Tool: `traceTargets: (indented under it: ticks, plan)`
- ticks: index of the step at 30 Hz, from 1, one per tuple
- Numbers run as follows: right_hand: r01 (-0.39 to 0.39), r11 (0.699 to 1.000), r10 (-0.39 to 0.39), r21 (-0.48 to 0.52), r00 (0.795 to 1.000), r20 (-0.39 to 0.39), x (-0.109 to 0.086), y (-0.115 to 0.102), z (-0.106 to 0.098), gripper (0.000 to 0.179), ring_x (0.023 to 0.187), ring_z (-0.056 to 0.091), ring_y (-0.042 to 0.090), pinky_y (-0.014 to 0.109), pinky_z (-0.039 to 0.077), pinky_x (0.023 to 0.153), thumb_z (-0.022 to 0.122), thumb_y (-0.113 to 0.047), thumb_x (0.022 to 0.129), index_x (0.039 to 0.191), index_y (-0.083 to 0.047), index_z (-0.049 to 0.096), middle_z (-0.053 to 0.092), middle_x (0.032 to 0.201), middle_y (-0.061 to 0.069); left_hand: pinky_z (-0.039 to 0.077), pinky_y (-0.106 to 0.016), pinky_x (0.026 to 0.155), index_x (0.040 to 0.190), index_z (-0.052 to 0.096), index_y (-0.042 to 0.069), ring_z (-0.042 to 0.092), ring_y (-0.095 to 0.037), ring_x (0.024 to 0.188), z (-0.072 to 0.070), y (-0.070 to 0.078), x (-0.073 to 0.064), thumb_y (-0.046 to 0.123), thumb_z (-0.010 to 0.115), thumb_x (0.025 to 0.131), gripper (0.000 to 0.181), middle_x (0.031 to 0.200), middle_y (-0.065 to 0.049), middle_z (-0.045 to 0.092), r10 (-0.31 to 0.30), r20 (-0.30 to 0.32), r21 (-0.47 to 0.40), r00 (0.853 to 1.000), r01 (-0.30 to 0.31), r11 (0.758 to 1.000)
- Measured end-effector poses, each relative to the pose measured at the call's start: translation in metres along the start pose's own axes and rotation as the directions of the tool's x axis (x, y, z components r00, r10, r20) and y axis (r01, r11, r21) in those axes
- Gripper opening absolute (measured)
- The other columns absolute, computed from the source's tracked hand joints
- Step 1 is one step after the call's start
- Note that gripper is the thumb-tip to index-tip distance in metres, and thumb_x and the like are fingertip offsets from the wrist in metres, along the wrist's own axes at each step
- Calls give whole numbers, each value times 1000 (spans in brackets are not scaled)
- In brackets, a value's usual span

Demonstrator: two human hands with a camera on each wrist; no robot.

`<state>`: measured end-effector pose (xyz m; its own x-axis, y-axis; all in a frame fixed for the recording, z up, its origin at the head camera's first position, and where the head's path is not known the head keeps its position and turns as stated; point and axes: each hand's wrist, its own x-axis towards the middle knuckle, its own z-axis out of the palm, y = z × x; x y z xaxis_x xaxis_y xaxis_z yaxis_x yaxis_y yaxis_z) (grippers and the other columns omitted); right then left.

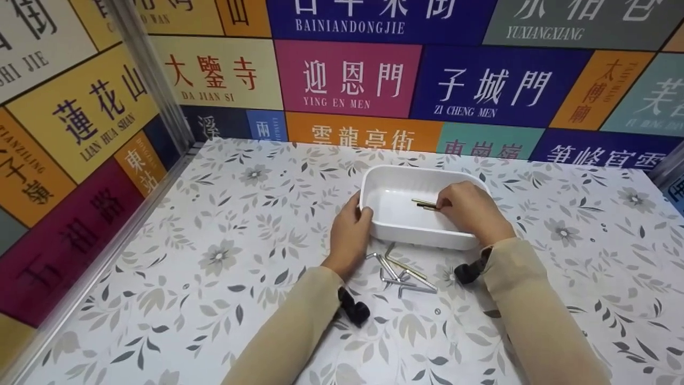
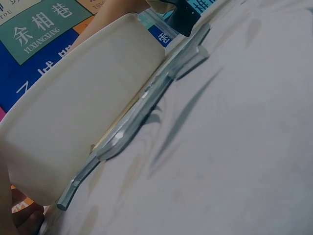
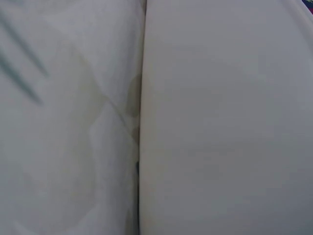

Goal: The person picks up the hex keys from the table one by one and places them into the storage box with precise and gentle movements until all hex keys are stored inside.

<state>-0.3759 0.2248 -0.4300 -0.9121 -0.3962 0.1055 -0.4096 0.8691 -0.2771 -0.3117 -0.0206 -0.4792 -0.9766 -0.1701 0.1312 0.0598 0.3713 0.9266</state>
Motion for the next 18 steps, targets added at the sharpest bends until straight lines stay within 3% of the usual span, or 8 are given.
traceTargets:
  ticks: [4,18]
  plan:
    - [-7,1000,7,-2,1000,-25,-1,1,0,14,84,64,27,46,52,78,65,1,87,87,-5,77,74,87,13,42,-38,117,152,47,19,54,-21,138,0,-1,0,32,44,96,58,147,-6,58,16,-2,36,1000,-15,999]
    - [7,1000,-7,15,999,-35,1,1,1,15,82,65,29,48,53,78,61,1,87,88,-2,76,73,87,15,40,-37,118,151,48,19,53,-21,139,0,-1,1,29,47,97,55,148,-5,58,14,-5,19,1000,-13,1000]
